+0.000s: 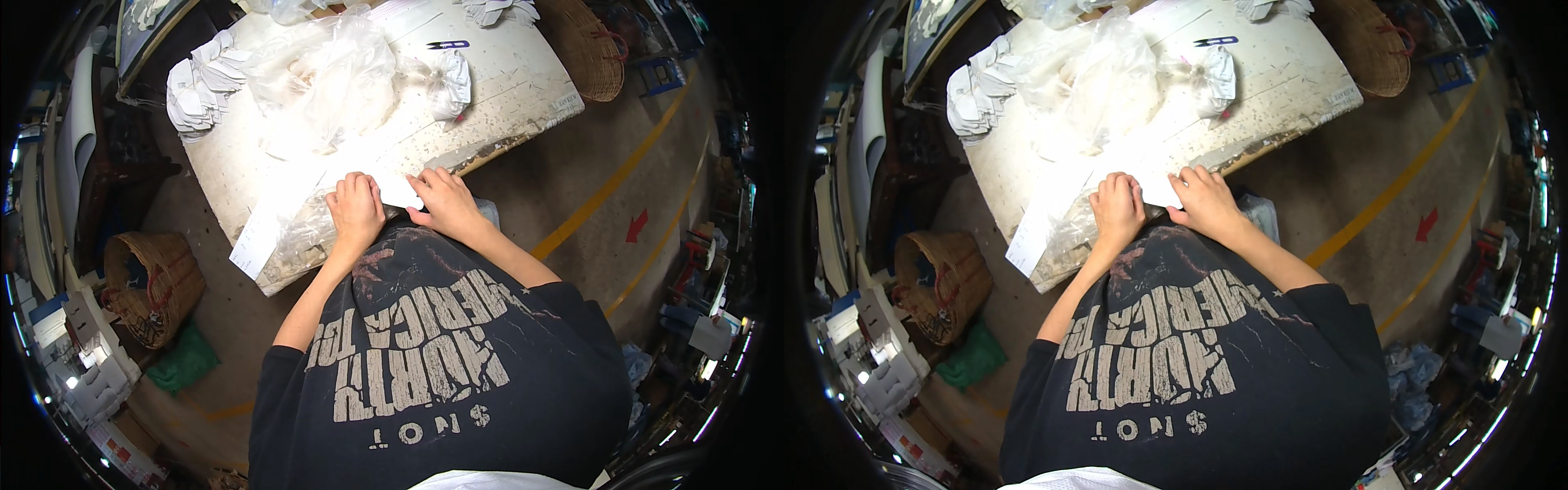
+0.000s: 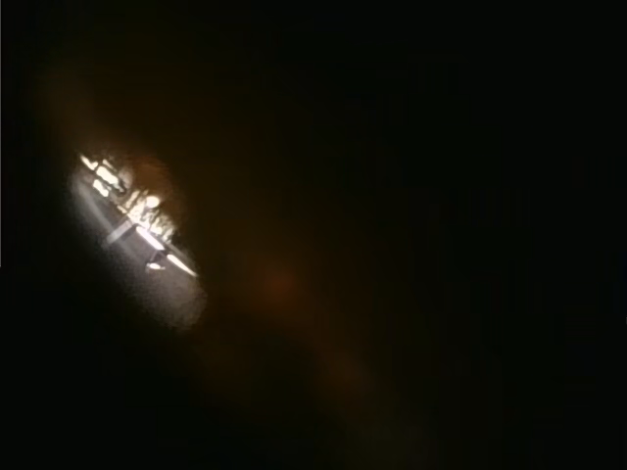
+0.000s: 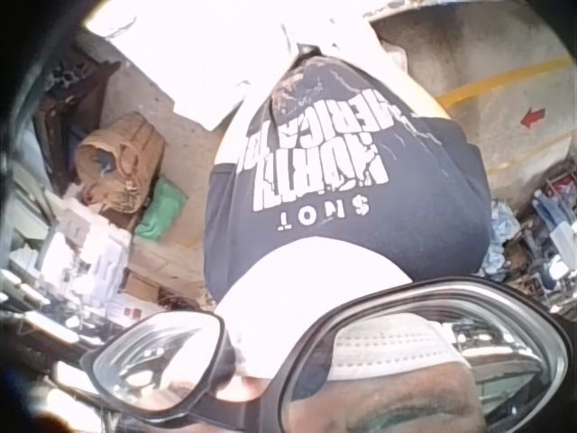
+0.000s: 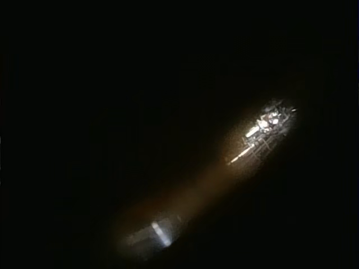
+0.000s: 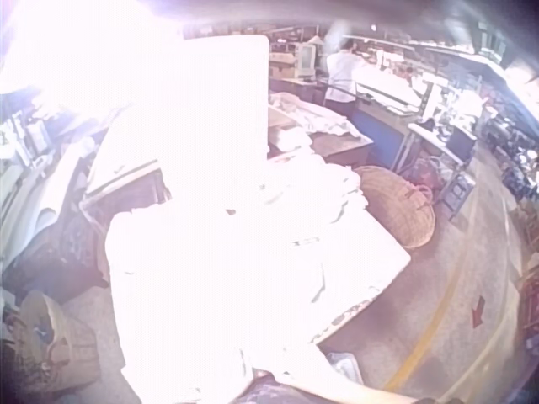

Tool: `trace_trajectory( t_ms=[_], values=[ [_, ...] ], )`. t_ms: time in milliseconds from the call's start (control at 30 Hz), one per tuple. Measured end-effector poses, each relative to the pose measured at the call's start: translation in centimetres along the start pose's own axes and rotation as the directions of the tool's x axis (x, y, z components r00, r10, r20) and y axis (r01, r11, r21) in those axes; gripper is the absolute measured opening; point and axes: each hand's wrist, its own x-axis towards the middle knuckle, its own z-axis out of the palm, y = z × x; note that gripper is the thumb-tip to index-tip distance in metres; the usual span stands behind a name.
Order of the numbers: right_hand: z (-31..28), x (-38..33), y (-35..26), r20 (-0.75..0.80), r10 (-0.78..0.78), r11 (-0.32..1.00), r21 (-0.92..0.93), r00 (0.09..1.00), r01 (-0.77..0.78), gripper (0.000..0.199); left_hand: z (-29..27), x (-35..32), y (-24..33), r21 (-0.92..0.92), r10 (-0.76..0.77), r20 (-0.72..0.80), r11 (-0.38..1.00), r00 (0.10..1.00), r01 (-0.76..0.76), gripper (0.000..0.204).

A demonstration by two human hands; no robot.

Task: The person writes on a paper with a pink pen, then places white fabric items into clear plastic bags and ties them with rubber bands. The person moves around the workspace, handling multiple bags and placing them on a table.

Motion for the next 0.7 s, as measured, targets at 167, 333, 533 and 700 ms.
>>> trace_trajectory(
  t_ms=[167,333,533,700],
  values=[
    [1.3,0.2,-0.1,-0.091,0.034,0.999,-0.036,0.995,-0.037,0.055,-0.4,0.3,0.2,0.079,0.116,-0.099,0.991,0.988,-0.108,0.015],
    [2.5,0.8,-0.1,-0.092,0.016,0.996,-0.085,0.996,-0.024,0.058,-0.2,0.6,0.3,0.112,0.128,-0.129,0.987,0.983,-0.114,0.015],
    [4.1,1.6,-0.4,-0.106,-0.017,0.990,-0.144,0.994,0.002,0.059,0.1,0.3,0.1,0.102,0.102,-0.089,0.991,0.991,-0.093,0.014],
    [4.8,1.9,-0.2,-0.089,0.111,0.994,0.016,0.990,-0.110,0.057,-0.4,-0.1,-0.3,0.086,0.121,-0.096,0.990,0.988,-0.113,0.010]
  ],
)
